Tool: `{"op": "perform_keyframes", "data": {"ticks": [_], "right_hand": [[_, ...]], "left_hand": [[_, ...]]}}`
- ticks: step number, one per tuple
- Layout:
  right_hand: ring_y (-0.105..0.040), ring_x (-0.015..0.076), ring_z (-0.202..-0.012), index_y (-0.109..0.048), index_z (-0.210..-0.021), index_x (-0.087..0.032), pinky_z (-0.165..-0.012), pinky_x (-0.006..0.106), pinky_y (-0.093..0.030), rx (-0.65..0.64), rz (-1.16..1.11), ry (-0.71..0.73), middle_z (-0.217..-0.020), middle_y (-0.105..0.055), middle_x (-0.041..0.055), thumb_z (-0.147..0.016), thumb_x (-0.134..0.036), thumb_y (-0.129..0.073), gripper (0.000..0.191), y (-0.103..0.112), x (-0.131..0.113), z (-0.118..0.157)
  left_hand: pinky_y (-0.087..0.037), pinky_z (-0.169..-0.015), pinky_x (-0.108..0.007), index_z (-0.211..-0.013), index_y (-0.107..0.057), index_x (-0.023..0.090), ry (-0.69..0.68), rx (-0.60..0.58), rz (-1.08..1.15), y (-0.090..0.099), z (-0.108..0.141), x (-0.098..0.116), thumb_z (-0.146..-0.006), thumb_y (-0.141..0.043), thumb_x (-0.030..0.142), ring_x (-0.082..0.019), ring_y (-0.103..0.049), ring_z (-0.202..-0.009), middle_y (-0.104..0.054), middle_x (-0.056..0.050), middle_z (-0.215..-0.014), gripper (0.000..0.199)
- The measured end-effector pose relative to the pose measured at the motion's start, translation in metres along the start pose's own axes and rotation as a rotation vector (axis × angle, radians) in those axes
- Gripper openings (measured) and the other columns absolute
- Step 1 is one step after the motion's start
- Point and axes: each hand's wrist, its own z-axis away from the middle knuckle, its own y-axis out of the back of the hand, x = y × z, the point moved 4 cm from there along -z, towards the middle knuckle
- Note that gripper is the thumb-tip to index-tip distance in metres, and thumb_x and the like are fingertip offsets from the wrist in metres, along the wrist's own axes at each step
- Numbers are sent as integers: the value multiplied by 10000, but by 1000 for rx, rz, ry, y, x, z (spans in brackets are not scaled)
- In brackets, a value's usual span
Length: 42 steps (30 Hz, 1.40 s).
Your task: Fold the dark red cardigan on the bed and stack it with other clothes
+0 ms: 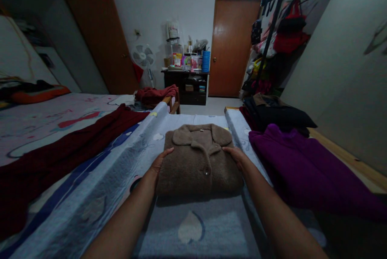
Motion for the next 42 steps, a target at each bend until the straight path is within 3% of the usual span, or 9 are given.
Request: {"op": "perform_keyframes", "data": {"ticks": [4,10,14,17,21,25,32,38,42], "right_hand": [[-677,214,-656,-656,-1046,-163,-699,359,-552,-14,-2,84,-774,-737,51,-726,-212,-661,323,-4,-14,16],[-688,219,-693,-669,-993,-148,-730,363,-555,-70,-26,182,-825,-744,64,-698,-191,-662,297,-3,-40,50],[-695,234,-751,-660,-1043,-150,-742,378,-557,-42,10,259,-899,-749,70,-698,-205,-682,350,13,-64,77],[-699,237,-784,-650,-1064,-162,-760,381,-560,-26,-13,308,-934,-749,65,-688,-193,-700,381,33,-85,102],[-705,233,-793,-657,-1067,-193,-793,377,-561,12,-35,340,-943,-750,53,-690,-174,-710,381,70,-111,136],[-704,223,-756,-659,-1076,-205,-788,374,-563,138,-30,337,-921,-752,46,-712,-149,-690,370,120,-131,166],[-708,226,-742,-624,-1171,-228,-745,373,-578,236,-38,319,-956,-751,57,-761,-161,-657,416,208,-148,209],[-709,234,-704,-624,-1163,-261,-729,398,-586,328,-49,222,-912,-756,41,-775,-208,-640,392,285,-151,223],[-707,236,-669,-610,-1190,-258,-748,418,-582,362,-86,131,-845,-758,35,-797,-231,-606,393,327,-142,220]], "left_hand": [[-567,-806,-493,-1133,-636,119,17,-39,41,-9,18,3,-759,-575,494,-339,-709,-907,-750,-141,-910,533],[-573,-818,-499,-1188,-617,126,-81,-1,39,-31,51,16,-768,-579,456,-340,-705,-920,-750,-116,-882,536],[-574,-839,-500,-1239,-593,129,-145,22,51,-57,69,25,-790,-556,430,-342,-700,-942,-749,-109,-895,542],[-573,-863,-480,-1259,-581,130,-189,-46,150,-87,80,30,-794,-567,342,-327,-704,-944,-753,-104,-916,511],[-565,-888,-468,-1214,-606,118,-185,-218,281,-137,87,31,-778,-608,260,-319,-707,-936,-757,-109,-919,459],[-549,-918,-475,-1150,-637,117,-145,-353,330,-193,82,24,-787,-616,253,-312,-709,-930,-758,-103,-905,389],[-500,-980,-494,-1120,-645,83,-102,-621,312,-302,64,4,-791,-623,283,-311,-690,-984,-744,-136,-968,386],[-476,-1008,-487,-1115,-648,89,-99,-714,326,-378,43,-24,-758,-653,268,-305,-677,-1013,-738,-133,-999,399],[-477,-1007,-481,-1148,-642,103,-100,-723,341,-409,29,-52,-721,-697,270,-308,-673,-1024,-734,-130,-1026,462]]}}
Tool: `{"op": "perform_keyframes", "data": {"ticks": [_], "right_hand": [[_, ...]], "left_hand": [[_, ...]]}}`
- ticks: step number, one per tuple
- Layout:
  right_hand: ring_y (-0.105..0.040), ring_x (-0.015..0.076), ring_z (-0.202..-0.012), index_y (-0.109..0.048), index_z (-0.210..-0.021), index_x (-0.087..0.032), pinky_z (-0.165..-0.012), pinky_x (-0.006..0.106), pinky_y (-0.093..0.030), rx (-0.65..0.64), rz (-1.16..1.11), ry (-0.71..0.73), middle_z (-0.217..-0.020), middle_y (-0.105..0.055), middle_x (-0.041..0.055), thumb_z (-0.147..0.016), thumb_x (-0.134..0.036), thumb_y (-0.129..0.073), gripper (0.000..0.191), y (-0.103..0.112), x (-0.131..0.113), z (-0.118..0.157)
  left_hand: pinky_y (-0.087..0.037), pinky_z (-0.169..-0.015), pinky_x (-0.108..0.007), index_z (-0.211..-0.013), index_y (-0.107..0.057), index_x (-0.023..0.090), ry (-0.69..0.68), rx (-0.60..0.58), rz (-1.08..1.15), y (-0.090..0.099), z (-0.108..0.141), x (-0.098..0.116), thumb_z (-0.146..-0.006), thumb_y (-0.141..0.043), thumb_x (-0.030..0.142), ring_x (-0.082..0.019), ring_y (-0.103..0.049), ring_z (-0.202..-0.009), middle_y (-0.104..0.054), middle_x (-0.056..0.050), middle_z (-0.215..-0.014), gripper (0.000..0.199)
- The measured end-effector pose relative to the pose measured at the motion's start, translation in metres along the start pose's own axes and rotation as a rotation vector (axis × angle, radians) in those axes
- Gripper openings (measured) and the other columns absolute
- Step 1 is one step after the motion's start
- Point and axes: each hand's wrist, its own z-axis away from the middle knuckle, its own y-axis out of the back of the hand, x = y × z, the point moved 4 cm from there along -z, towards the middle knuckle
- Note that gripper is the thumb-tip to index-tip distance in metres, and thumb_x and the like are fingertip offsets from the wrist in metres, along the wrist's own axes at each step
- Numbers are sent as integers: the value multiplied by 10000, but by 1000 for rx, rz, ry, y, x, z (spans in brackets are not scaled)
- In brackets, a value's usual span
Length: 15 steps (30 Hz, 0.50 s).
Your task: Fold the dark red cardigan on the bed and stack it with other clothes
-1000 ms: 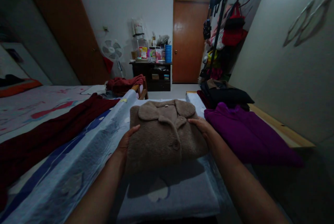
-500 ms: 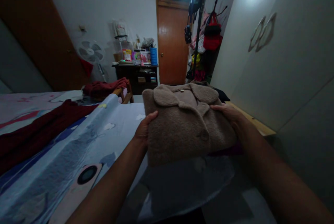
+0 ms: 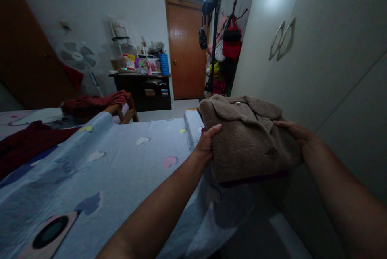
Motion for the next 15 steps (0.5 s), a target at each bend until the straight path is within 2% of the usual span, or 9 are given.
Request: {"op": "perform_keyframes", "data": {"ticks": [4,7,9,12,15], "right_hand": [[-717,266,-729,-614,-1205,-263,-798,447,-574,-77,38,-39,-888,-759,61,-793,-259,-602,412,22,19,-18],[-720,289,-773,-632,-1169,-234,-832,469,-563,-126,67,-148,-875,-757,86,-801,-334,-606,382,34,41,-32],[-720,289,-784,-639,-1123,-212,-844,471,-558,-113,52,-229,-854,-756,90,-816,-385,-594,355,41,53,-41],[-720,291,-810,-648,-1056,-209,-861,475,-550,-107,34,-302,-872,-756,92,-821,-448,-584,341,49,63,-52],[-718,301,-812,-651,-1037,-207,-869,495,-543,-108,36,-338,-879,-756,93,-816,-489,-580,365,53,64,-57]], "left_hand": [[-478,-997,-503,-1176,-633,134,35,51,20,14,-6,-33,-705,-728,281,-316,-669,-1033,-733,-120,-1040,502],[-472,-1005,-502,-1176,-635,143,80,88,66,29,-5,-46,-703,-748,307,-317,-663,-1049,-732,-117,-1046,513],[-468,-1012,-492,-1155,-645,140,114,110,106,36,-6,-45,-734,-731,370,-313,-657,-1062,-732,-119,-1043,488],[-471,-1009,-471,-1139,-652,144,88,168,164,45,-17,-33,-802,-653,465,-301,-654,-1067,-733,-117,-1033,465],[-479,-987,-482,-1142,-649,113,116,243,211,55,-36,-22,-838,-522,606,-321,-650,-1067,-726,-156,-1032,593]]}}
